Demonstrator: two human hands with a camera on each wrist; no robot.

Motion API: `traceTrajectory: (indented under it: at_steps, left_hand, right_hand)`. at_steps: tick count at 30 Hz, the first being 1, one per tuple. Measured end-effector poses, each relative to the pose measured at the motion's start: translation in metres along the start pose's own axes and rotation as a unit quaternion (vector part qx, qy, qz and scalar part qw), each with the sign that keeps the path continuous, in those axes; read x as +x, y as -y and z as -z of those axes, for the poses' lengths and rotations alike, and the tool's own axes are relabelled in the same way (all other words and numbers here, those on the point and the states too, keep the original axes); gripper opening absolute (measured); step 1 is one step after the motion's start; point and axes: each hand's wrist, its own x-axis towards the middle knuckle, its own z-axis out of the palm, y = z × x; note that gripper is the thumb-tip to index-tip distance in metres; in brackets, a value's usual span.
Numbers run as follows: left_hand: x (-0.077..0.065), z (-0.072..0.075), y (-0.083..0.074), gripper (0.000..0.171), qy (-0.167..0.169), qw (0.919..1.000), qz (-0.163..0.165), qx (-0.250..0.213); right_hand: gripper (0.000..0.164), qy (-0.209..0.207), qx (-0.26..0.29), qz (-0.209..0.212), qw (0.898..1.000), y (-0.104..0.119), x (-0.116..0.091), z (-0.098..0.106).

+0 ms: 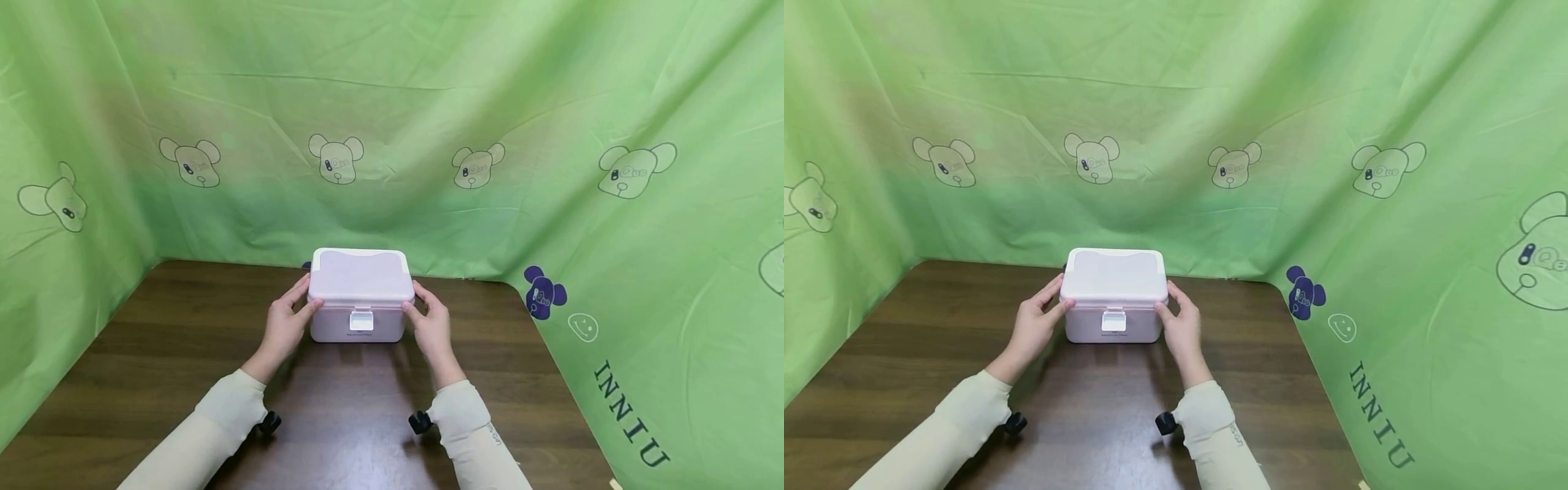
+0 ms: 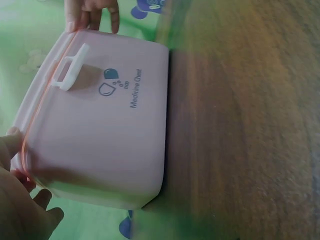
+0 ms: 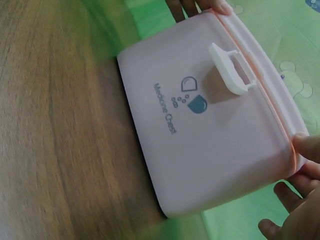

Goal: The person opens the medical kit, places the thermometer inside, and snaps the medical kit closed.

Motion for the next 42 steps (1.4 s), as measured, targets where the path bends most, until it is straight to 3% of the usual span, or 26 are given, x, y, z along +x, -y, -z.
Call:
traceTrajectory:
  at_steps: [8, 12, 15, 21, 30, 36, 42]
  left_hand:
    - [0.0, 0.002, 0.007, 0.063, 0.001, 0.9999, 0.015, -0.008]
    - [-0.001, 0.0, 0.012, 0.066, -0.005, 1.0, 0.008, -0.003]
    - [0.0, -0.002, 0.013, 0.079, -0.006, 0.9999, 0.012, 0.002]
    - [0.003, -0.007, 0.014, 0.106, 0.02, 0.9975, 0.066, 0.016]
    - [0.0, -0.017, 0.027, 0.1, 0.013, 0.9976, 0.068, -0.001]
    - [-0.003, -0.018, 0.028, 0.092, 0.011, 0.9973, 0.072, 0.004]
    - [-0.004, -0.017, 0.029, 0.091, 0.006, 0.9974, 0.071, 0.013]
  right_hand:
    - [0.052, -0.022, 0.026, -0.007, 0.999, -0.01, -0.006, -0.011]
    - [0.053, -0.039, 0.032, -0.008, 0.999, -0.012, -0.012, -0.014]
    - [0.052, -0.045, 0.027, -0.001, 0.999, -0.01, -0.012, -0.015]
    - [0.05, -0.06, 0.016, -0.004, 0.998, -0.006, -0.011, -0.018]
    - [0.044, -0.105, -0.026, -0.012, 0.994, -0.006, -0.018, -0.018]
    - [0.048, -0.144, -0.041, -0.039, 0.988, -0.001, -0.036, -0.023]
    - [0.054, -0.179, -0.054, -0.008, 0.982, 0.007, -0.055, -0.04]
